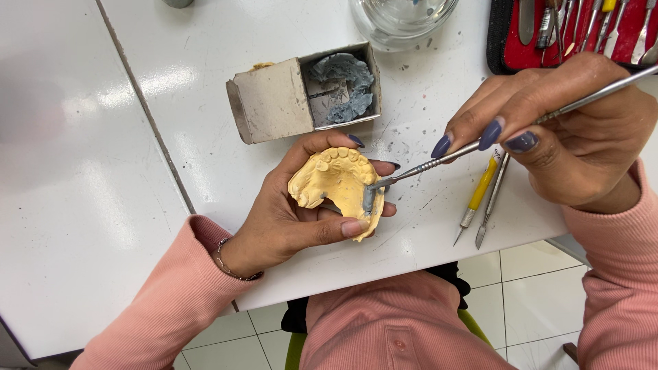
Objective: The person holds a yellow dental stone cast of an upper jaw and uses a metal spatula-like tool to scrape and trim gray material on the model's teeth. They then take gray material from a small box and apply and smooth it onto the model with a brush-like tool.
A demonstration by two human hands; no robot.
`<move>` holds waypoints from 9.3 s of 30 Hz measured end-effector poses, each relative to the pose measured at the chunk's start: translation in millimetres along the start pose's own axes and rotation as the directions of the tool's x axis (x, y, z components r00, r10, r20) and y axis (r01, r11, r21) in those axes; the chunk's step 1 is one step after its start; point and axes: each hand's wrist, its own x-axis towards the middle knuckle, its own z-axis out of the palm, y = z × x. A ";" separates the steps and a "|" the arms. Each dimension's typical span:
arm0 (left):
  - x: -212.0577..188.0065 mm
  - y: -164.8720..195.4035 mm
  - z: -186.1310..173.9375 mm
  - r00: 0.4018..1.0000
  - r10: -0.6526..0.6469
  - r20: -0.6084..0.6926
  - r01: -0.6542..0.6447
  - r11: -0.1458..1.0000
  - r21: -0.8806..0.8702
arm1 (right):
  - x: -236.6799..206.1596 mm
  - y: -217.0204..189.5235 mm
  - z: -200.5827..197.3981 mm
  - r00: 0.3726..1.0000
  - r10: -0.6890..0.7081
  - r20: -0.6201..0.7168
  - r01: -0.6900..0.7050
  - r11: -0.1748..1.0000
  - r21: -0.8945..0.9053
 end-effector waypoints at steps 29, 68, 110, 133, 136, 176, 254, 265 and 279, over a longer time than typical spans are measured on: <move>-1.4 -5.7 0.8 0.995 0.087 0.039 -0.090 0.991 0.099 | -1.3 -8.6 3.0 0.999 -0.039 0.009 0.040 0.997 -0.061; -3.5 -7.3 -6.5 0.997 0.043 0.064 -0.040 0.998 -0.053 | -3.5 -6.4 2.2 0.998 -0.052 0.018 0.053 0.998 -0.025; -1.1 -1.6 3.4 1.000 0.015 0.009 -0.015 0.999 0.034 | -6.0 -0.9 -4.9 0.993 -0.080 0.084 0.078 0.997 0.022; -2.6 -7.2 8.1 0.995 0.067 -0.074 -0.039 0.944 0.328 | 4.1 -28.3 -3.5 0.904 -0.193 0.382 0.315 0.904 -0.290; -1.6 -7.3 8.3 0.995 0.048 -0.089 -0.015 0.942 0.337 | 3.4 -26.6 0.9 0.922 -0.210 0.325 0.298 0.921 -0.251; -2.8 8.2 4.3 0.978 -0.194 0.081 0.205 0.965 -0.165 | -15.9 2.0 20.8 0.963 0.157 -0.219 -0.097 0.961 0.261; -3.0 4.0 2.4 0.982 -0.155 0.104 0.176 0.955 -0.239 | -11.4 -42.4 11.7 0.979 0.190 -0.077 -0.196 0.977 -0.082; -3.3 3.7 2.4 0.983 -0.154 0.103 0.175 0.955 -0.238 | -11.1 -42.0 8.0 0.984 0.175 -0.028 -0.177 0.982 -0.064; -2.8 4.0 2.1 0.982 -0.155 0.104 0.175 0.958 -0.228 | -5.4 -34.1 -0.6 0.994 0.068 0.089 -0.062 0.996 -0.069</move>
